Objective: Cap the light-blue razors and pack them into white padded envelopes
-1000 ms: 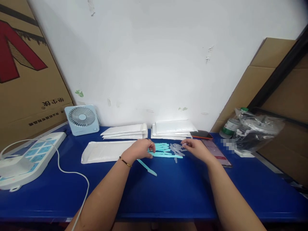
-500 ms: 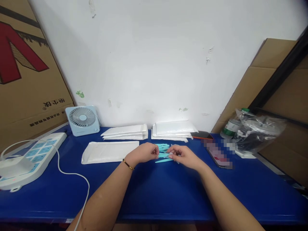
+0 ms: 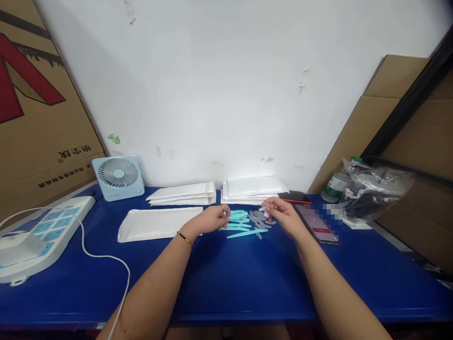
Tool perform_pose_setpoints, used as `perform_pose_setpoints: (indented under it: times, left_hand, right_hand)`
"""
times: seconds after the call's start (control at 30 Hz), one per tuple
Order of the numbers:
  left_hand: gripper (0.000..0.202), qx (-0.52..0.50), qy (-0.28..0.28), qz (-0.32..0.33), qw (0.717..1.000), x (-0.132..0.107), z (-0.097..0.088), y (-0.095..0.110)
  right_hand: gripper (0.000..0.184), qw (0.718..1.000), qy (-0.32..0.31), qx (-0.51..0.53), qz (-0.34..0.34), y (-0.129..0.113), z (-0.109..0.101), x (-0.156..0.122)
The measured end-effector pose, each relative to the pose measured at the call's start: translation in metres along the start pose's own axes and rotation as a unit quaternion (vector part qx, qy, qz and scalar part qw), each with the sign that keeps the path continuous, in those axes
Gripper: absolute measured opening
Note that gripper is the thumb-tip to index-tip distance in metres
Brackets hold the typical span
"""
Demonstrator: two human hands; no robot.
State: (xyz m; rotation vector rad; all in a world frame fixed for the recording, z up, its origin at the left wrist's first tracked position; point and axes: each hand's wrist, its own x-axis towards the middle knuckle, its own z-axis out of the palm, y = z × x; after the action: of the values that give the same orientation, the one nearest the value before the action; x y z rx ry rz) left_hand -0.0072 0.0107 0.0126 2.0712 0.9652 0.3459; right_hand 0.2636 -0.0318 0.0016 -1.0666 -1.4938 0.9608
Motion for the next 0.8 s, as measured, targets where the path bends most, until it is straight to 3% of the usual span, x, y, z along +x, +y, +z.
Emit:
perform_pose_setpoints:
  times: [0.2, 0.33, 0.43, 0.8]
  left_hand:
    - [0.042, 0.048, 0.063, 0.048, 0.996, 0.002, 0.003, 0.006]
    - [0.035, 0.072, 0.115, 0.066, 0.988, 0.006, 0.006, 0.007]
    - [0.03, 0.101, 0.146, 0.07, 0.982, 0.008, 0.009, 0.007]
    - [0.03, 0.095, 0.138, 0.066, 0.984, 0.009, 0.014, 0.009]
  right_hand:
    - [0.028, 1.0, -0.003, 0.01, 0.029, 0.002, 0.015, 0.0]
    - [0.025, 0.999, 0.043, 0.018, 0.025, 0.007, 0.018, 0.001]
    - [0.024, 0.997, 0.037, 0.06, 0.034, 0.009, 0.019, 0.002]
    - [0.028, 0.999, -0.011, 0.027, 0.021, 0.007, 0.036, -0.001]
